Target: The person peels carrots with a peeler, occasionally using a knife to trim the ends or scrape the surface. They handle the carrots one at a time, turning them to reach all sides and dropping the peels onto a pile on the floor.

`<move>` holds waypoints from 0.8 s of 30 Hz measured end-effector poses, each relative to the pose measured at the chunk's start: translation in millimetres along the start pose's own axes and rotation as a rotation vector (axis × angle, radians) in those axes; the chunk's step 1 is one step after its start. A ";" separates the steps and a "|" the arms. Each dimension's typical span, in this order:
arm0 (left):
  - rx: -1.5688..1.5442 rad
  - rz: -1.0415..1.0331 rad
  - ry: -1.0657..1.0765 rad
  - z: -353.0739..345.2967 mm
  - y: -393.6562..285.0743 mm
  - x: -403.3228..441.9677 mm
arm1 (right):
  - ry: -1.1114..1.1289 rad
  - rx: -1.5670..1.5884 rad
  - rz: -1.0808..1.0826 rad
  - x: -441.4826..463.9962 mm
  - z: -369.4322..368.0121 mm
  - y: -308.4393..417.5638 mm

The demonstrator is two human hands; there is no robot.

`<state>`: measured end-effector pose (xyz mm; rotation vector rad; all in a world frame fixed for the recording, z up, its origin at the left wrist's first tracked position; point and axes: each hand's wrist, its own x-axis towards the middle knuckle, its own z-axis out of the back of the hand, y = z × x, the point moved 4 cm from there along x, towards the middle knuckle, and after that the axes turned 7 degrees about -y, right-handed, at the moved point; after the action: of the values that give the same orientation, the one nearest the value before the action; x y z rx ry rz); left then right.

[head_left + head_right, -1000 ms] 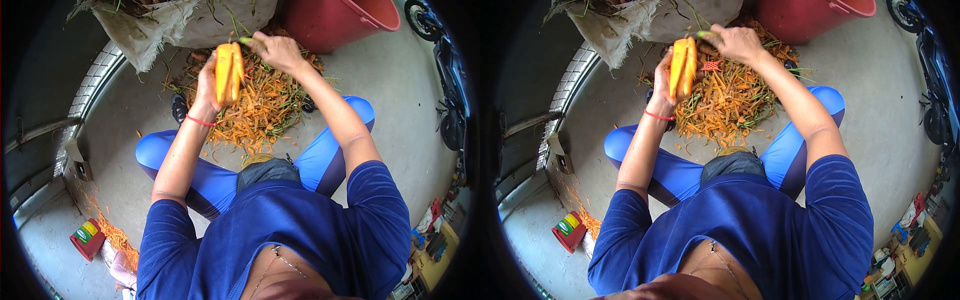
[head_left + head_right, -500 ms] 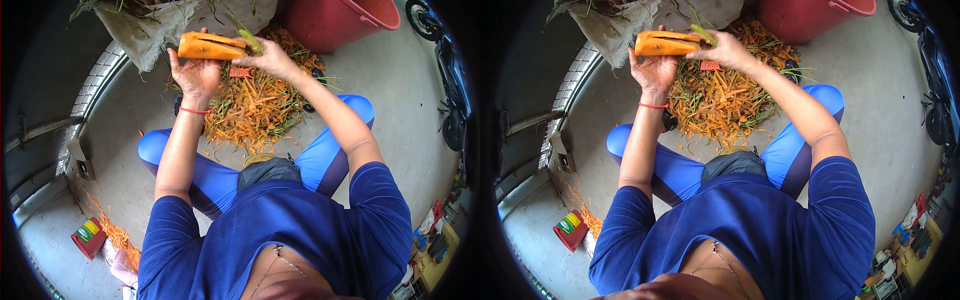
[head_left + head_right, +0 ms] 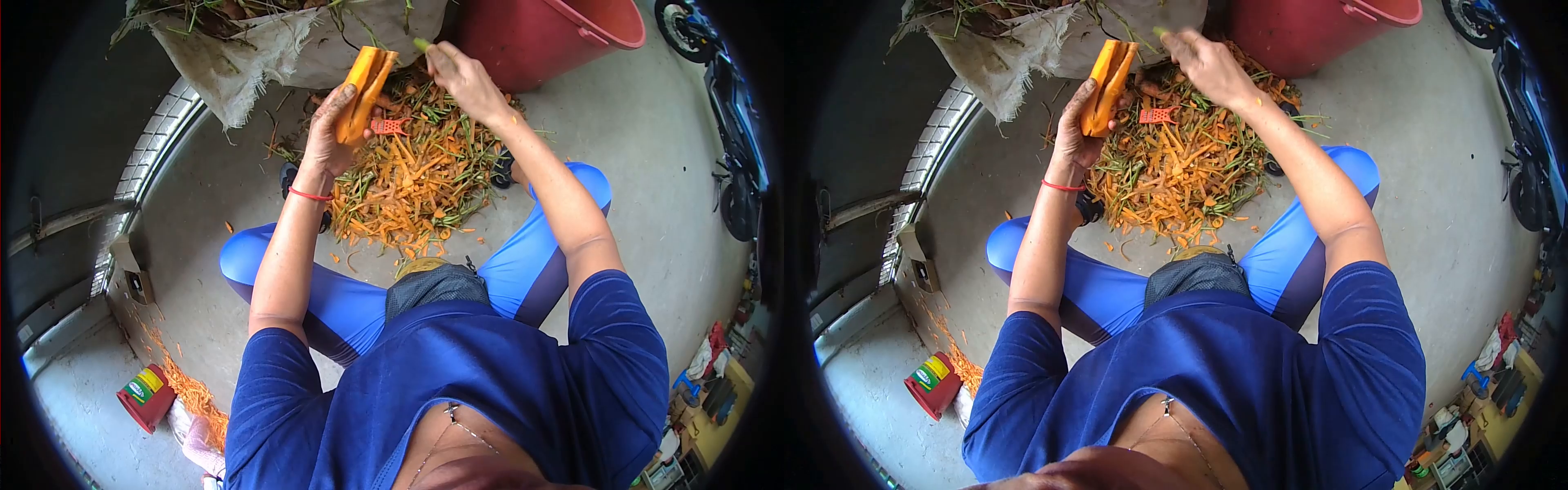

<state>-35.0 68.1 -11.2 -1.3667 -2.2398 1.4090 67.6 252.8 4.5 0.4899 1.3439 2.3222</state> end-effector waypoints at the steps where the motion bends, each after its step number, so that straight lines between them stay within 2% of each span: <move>1: 0.030 -0.025 -0.035 3.7 -1.1 1.7 | 0.014 -0.030 -0.017 -4.7 0.2 1.5; 3: 0.067 -0.045 -0.094 11.1 -1.4 5.4 | 0.055 -0.111 0.019 -13.3 -3.0 11.9; 6: 0.082 -0.046 -0.073 11.2 0.6 5.5 | 0.033 -0.179 0.090 -13.7 -7.9 8.5; 10: 0.067 0.000 -0.033 0.8 1.5 -2.4 | 0.074 -0.280 -0.031 -12.5 -6.7 6.8; 12: 0.043 0.015 0.053 -2.8 1.1 -7.8 | 0.197 -0.316 -0.096 -10.5 -25.8 -33.1; 13: 0.121 0.009 0.161 -13.7 -5.1 -18.2 | 0.257 -0.333 -0.125 -11.7 -32.4 -43.8; 14: 0.136 0.028 0.227 -25.9 -7.7 -26.8 | 0.498 -0.440 -0.205 -21.0 -36.9 -57.6; 16: 0.091 0.023 0.215 -35.5 -7.0 -29.1 | 0.474 -0.335 -0.141 -40.5 -58.8 -75.3; 18: 0.141 -0.004 0.077 -27.4 -9.8 -22.0 | 0.474 -0.308 -0.261 -43.3 -49.8 -67.7; 19: 0.155 0.030 0.031 -17.7 -4.2 -14.9 | 0.476 -0.080 -0.281 -35.3 -37.8 -52.0; 20: 0.180 0.041 0.049 -10.7 2.4 -8.6 | 0.374 0.176 -0.594 -30.8 -31.8 -64.4; 22: 0.158 0.094 0.007 -16.3 13.4 -5.6 | 0.253 0.660 -0.604 -28.2 -13.3 -41.2; 23: 0.221 0.089 0.065 -17.8 24.5 -0.3 | 0.136 0.808 -0.567 -30.5 -8.9 -28.8; 24: 0.241 0.043 0.092 -31.8 30.3 -1.9 | 0.196 0.857 -0.536 -31.5 -4.9 -22.8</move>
<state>2.1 90.9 -17.0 -1.3751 -1.9229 1.5382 96.0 243.3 -20.7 0.0959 2.2180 1.3209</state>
